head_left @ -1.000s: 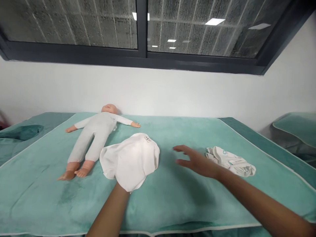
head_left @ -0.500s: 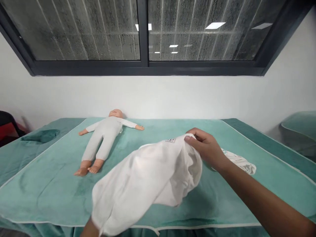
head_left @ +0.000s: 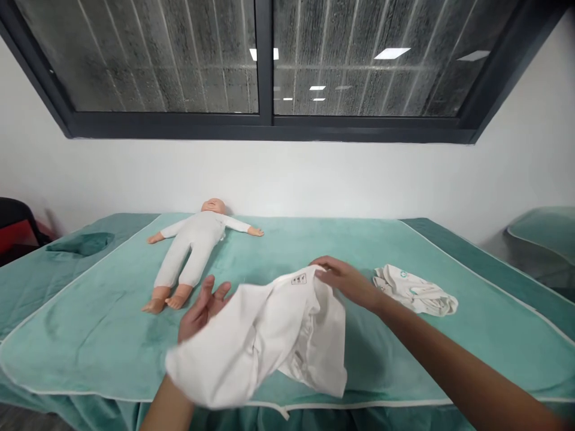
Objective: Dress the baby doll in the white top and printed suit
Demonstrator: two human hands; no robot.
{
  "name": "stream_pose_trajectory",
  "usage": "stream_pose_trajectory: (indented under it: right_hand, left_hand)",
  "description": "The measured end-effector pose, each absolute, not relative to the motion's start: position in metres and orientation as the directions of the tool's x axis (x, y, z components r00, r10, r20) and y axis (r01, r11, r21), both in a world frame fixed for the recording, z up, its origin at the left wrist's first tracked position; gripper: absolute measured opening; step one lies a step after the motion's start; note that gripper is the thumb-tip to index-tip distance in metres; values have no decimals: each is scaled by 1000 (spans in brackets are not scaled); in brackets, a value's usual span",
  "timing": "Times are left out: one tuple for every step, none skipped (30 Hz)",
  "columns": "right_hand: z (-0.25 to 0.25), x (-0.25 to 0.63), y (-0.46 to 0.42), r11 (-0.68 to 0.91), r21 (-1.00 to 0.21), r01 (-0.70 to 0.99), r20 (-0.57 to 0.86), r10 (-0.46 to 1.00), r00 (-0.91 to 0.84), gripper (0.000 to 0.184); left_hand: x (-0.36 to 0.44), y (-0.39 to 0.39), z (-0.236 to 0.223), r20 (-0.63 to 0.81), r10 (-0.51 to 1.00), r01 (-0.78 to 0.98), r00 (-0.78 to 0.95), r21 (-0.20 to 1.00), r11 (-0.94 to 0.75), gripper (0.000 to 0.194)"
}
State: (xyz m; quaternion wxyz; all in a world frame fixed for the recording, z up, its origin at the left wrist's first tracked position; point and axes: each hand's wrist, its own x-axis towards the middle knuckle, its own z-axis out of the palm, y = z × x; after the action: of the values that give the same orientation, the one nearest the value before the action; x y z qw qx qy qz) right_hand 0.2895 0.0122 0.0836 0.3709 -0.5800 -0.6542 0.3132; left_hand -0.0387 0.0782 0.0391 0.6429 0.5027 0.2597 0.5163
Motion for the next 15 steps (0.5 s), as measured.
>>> stream_pose_trajectory:
  right_hand:
    - [62,297,15,124,-781,612,145,989,-15,40]
    - [42,305,17,117,-696,709,193,981,28,42]
    - [24,314,17,108,-581,807,253,966,53,43]
    - [11,323,14,98,-445,890,323,945,58,41]
    - [2,332,10,73,-308,949,383,922,54,39]
    - [-3,341,4,29,-185,982,437,898,56,37]
    - [-4,350,-3,-18,-80,997,480,875,55,36]
    - [-2,359,-10,-74,-1,997,515,855,64,37]
    - [1,368,-17,-139,52,989,544,834,88,39]
    - [4,376,-23,-210,81,974,569,812,128,41]
    - [5,384,-28,-277,91,957,583,793,174,43]
    - [3,391,-32,-325,92,941,577,788,215,44]
    - [0,398,-34,-351,88,932,553,796,247,44]
    - [-6,403,-36,-354,83,931,518,814,263,42]
    - [-12,408,-38,-340,82,937,479,838,262,41]
  left_hand:
    - [-41,77,38,170,920,-449,352,894,6,34]
    - [-43,75,37,150,911,-488,383,870,62,33]
    - [-45,72,36,123,897,-501,424,857,120,33]
    - [-45,67,36,89,878,-471,470,867,164,36]
    - [-43,61,35,49,852,-387,521,903,185,40]
    - [-40,55,34,6,822,-253,569,953,169,43]
    - [-35,48,33,-36,797,-94,602,989,116,46]
    - [-28,41,30,-65,772,64,632,997,32,48]
    - [-20,35,26,-59,770,181,635,981,-75,50]
    - [-12,29,21,-22,789,267,614,947,-181,53]
    - [-3,25,16,25,812,336,583,903,-269,55]
    - [5,23,10,73,831,390,551,858,-334,57]
    - [12,22,4,113,847,435,520,818,-376,58]
    - [18,22,-1,138,858,470,495,788,-398,58]
    - [23,23,-6,152,866,491,477,771,-405,57]
